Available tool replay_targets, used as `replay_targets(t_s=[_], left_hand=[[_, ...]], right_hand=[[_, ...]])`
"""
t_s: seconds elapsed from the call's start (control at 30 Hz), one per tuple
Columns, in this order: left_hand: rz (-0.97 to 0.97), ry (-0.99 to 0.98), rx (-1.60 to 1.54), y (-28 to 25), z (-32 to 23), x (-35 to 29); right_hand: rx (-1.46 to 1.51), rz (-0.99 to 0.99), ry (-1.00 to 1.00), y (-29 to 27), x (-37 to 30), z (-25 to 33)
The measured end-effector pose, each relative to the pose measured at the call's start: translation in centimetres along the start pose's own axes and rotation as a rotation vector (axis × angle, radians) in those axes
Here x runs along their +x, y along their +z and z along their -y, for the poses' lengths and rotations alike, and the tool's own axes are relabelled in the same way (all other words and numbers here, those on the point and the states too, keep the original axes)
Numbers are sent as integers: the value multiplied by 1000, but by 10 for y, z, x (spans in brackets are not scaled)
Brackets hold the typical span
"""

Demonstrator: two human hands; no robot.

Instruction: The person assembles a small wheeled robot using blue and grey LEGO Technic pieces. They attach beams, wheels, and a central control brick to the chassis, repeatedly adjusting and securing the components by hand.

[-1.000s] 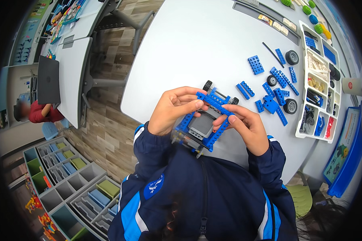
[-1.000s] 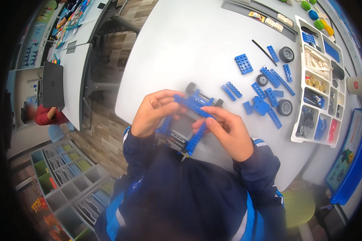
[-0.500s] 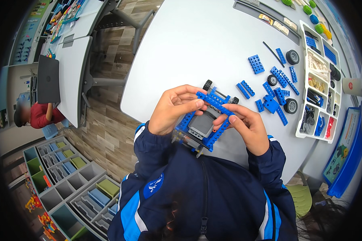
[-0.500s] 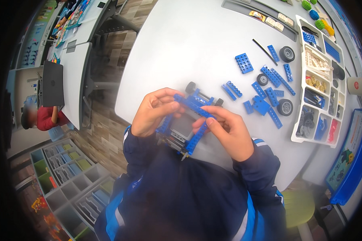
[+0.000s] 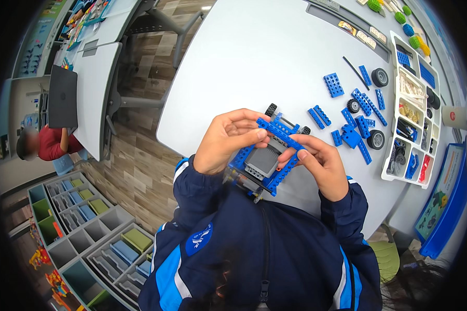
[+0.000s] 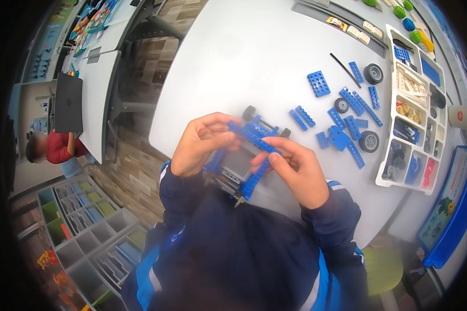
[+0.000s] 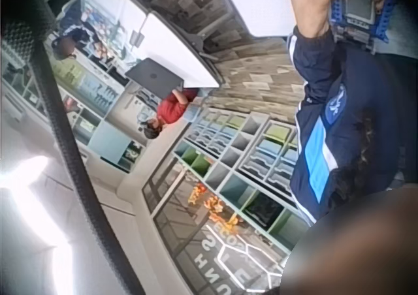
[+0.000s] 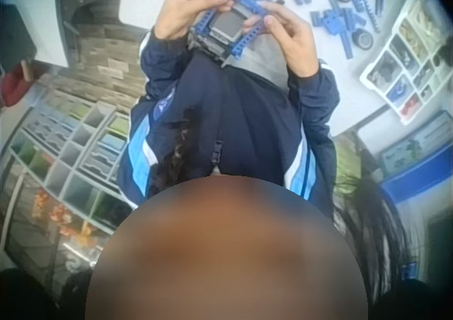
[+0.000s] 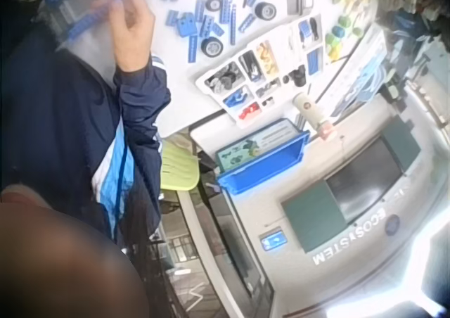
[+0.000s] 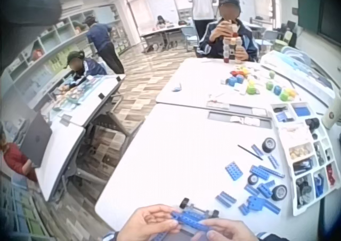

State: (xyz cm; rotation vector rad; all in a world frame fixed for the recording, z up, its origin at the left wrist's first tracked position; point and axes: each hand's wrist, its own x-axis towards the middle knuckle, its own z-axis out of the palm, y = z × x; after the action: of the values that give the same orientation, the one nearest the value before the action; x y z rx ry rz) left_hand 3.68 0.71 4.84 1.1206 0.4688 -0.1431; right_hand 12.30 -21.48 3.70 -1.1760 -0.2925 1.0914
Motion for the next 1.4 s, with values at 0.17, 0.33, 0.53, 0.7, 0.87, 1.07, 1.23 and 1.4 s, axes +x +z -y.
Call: replay_targets(t_s=[0.17, 0.33, 0.53, 0.7, 0.87, 1.07, 1.23, 1.4], left_hand=[[10, -10, -4, 0, 0, 0], [10, -14, -1, -1, 0, 0], [-2, -11, 9, 0, 1, -2], [3, -10, 19, -1, 1, -3], [3, -14, 12, 0, -2, -5], [0, -2, 21, 1, -4, -7], [-38, 5, 35, 4, -5, -7], [-70, -13, -1, 6, -7, -11]], right_hand=[[9, -11, -5, 1, 0, 0], [23, -7, 4, 1, 0, -1], [-3, -8, 26, 0, 0, 0], [-53, -33, -6, 2, 2, -1], [-27, -22, 11, 4, 1, 3], [-54, -164, 33, 15, 6, 0], [-161, -266, 8, 20, 10, -3], [-129, -294, 27, 22, 11, -2]])
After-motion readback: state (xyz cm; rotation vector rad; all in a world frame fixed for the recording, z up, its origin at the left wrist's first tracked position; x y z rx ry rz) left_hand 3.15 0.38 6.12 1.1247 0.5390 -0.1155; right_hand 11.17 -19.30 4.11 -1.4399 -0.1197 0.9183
